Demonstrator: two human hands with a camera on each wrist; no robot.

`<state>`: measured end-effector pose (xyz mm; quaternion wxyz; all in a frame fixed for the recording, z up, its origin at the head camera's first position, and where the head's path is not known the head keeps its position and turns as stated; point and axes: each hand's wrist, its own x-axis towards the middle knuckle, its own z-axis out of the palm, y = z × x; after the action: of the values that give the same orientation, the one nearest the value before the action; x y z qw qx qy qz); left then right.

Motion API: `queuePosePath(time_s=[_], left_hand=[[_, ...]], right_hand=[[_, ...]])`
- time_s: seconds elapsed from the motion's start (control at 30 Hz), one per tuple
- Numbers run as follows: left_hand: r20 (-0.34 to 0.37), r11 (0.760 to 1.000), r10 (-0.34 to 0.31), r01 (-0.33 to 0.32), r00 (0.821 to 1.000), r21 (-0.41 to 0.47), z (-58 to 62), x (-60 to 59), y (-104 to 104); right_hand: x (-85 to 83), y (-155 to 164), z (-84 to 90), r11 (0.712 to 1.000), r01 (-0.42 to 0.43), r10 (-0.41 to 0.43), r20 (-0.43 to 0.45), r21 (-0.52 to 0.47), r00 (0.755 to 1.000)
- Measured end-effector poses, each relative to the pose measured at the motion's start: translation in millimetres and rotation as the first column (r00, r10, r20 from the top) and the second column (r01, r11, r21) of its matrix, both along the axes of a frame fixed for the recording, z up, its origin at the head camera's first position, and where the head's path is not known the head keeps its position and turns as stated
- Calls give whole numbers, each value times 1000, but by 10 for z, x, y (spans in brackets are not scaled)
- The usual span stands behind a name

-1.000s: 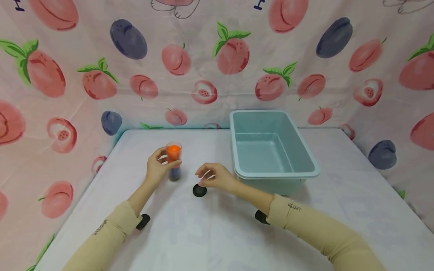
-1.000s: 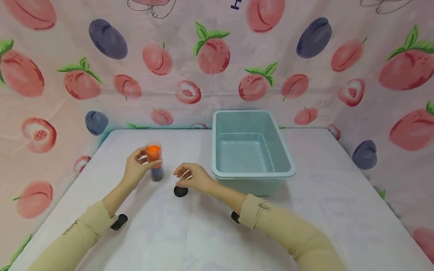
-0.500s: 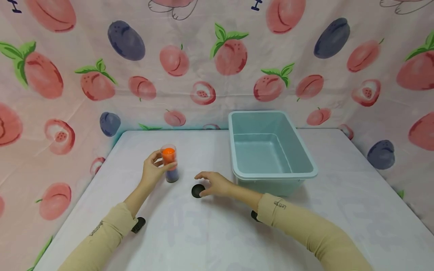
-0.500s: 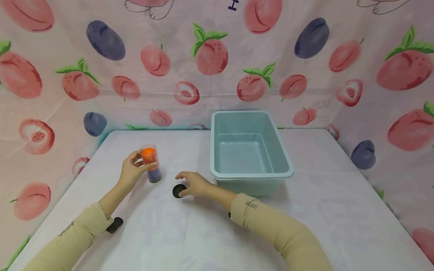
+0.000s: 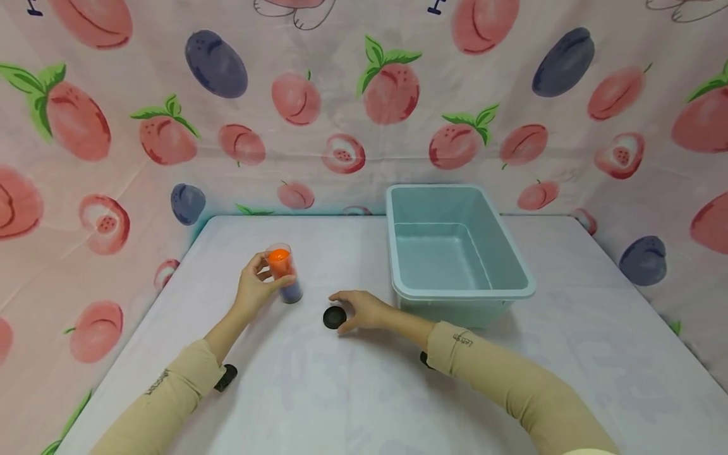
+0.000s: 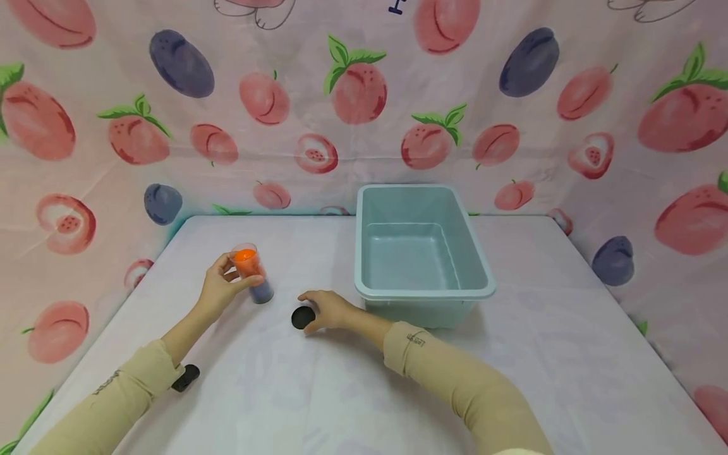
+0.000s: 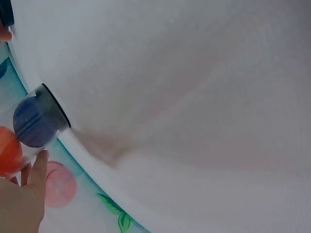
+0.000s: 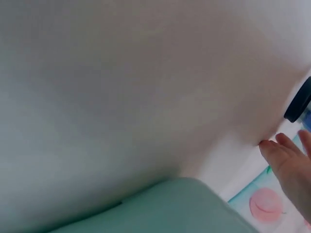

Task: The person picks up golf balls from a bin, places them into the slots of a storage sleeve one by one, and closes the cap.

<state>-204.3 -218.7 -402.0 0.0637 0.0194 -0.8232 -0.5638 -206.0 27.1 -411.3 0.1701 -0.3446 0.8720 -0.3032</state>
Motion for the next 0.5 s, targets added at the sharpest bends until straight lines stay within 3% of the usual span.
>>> queuePosePath(time_s=[0.23,0.5], left_hand=[[-20,997,-15,13,1000,-81,-52,-1,-4],[-50,997,-1,-3,999,-82,-93,16,17]], right_hand=[[20,-54,-10,999,15,-13,-69,30,998],[37,-111,-23,997,30,-21,-138,67,990]])
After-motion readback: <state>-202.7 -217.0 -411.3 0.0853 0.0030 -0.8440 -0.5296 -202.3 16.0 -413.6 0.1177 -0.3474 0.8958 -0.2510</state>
